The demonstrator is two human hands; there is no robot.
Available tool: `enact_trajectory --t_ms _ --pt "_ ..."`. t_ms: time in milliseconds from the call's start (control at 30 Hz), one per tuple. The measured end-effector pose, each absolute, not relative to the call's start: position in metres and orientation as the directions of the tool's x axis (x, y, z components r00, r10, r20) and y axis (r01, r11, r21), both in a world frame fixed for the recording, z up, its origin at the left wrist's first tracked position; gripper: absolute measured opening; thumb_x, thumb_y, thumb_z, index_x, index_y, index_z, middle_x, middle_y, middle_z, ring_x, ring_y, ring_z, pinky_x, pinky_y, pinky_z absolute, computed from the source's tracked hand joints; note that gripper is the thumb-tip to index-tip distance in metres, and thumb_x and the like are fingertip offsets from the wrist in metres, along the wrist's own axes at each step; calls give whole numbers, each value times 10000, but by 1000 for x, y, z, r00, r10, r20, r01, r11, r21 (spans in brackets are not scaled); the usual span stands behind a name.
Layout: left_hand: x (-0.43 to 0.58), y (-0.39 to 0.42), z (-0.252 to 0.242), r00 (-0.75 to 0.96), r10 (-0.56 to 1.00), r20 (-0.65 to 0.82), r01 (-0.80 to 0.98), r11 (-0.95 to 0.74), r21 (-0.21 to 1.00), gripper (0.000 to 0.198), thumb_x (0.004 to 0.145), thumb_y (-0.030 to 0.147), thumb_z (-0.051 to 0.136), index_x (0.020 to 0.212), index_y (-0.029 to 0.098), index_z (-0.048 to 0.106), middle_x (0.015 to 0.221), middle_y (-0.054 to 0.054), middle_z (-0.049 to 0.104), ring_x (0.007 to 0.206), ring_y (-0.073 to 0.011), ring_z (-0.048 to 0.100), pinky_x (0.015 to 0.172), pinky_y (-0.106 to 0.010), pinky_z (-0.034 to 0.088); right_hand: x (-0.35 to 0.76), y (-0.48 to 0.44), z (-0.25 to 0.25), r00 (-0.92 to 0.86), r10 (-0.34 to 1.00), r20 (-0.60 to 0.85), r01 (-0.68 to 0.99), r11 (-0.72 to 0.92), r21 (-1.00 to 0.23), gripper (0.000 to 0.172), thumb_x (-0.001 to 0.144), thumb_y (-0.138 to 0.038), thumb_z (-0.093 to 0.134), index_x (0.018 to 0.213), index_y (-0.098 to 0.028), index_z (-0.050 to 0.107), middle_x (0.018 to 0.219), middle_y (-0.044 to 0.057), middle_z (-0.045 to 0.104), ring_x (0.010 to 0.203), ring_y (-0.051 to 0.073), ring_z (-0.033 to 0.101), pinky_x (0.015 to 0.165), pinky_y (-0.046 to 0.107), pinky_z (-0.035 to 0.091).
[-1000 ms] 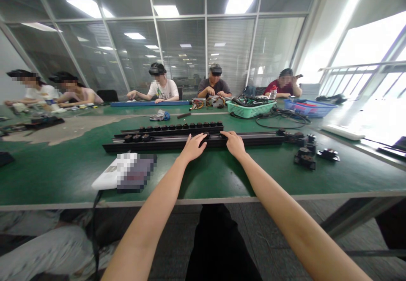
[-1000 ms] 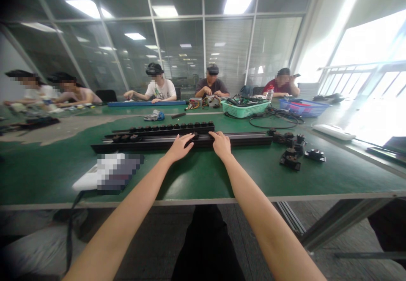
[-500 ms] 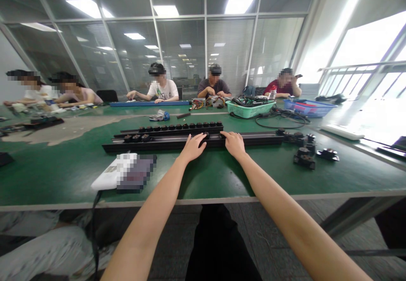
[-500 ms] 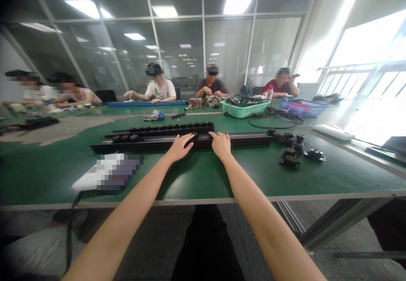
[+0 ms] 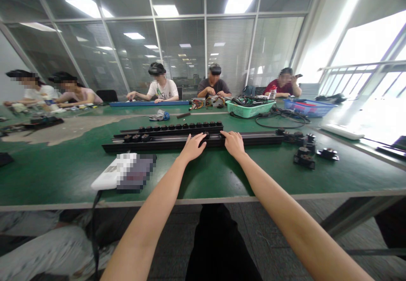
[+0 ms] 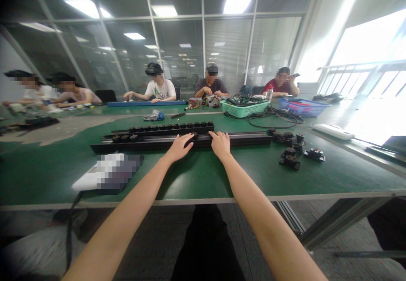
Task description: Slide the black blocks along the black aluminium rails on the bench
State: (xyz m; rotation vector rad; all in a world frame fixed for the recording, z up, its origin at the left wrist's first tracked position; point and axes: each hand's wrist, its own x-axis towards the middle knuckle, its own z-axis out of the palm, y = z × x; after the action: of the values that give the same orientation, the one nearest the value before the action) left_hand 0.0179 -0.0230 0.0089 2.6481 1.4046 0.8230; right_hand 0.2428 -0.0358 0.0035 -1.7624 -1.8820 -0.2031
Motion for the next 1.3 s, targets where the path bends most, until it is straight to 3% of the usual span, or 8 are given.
enact_trajectory --t_ms 233,900,1133,1300 --pt "18 -24 10 452 783 427 767 -586 263 497 1053 343 427 1522 207 524 1618 -123 506 1540 -225 426 1323 -575 124 243 -28 0 30 863 505 944 141 -298 450 1081 -272 376 1418 -283 674 1218 110 708 1164 245 617 1153 405 349" --pt "18 -23 9 449 782 431 770 -584 257 485 1053 336 435 1517 230 530 1612 -113 517 1533 -221 437 1318 -589 141 242 -22 -1 69 834 547 957 100 -273 421 1056 -241 433 1357 -247 729 1142 108 742 1106 220 638 1226 413 281" --pt "17 -22 8 451 782 431 769 -585 257 491 1055 342 439 1518 204 530 1615 -129 509 1531 -227 440 1320 -580 134 245 -29 4 160 857 491 935 27 -353 401 1049 -291 459 1350 -289 725 1192 104 713 1144 235 630 1029 343 446" --pt "18 -23 9 453 779 434 771 -587 249 486 1056 343 437 1517 225 533 1614 -119 512 1528 -233 444 1317 -589 145 243 -31 10 171 873 456 934 3 -357 401 1054 -288 448 1352 -291 716 1209 105 707 1108 233 660 991 332 461"
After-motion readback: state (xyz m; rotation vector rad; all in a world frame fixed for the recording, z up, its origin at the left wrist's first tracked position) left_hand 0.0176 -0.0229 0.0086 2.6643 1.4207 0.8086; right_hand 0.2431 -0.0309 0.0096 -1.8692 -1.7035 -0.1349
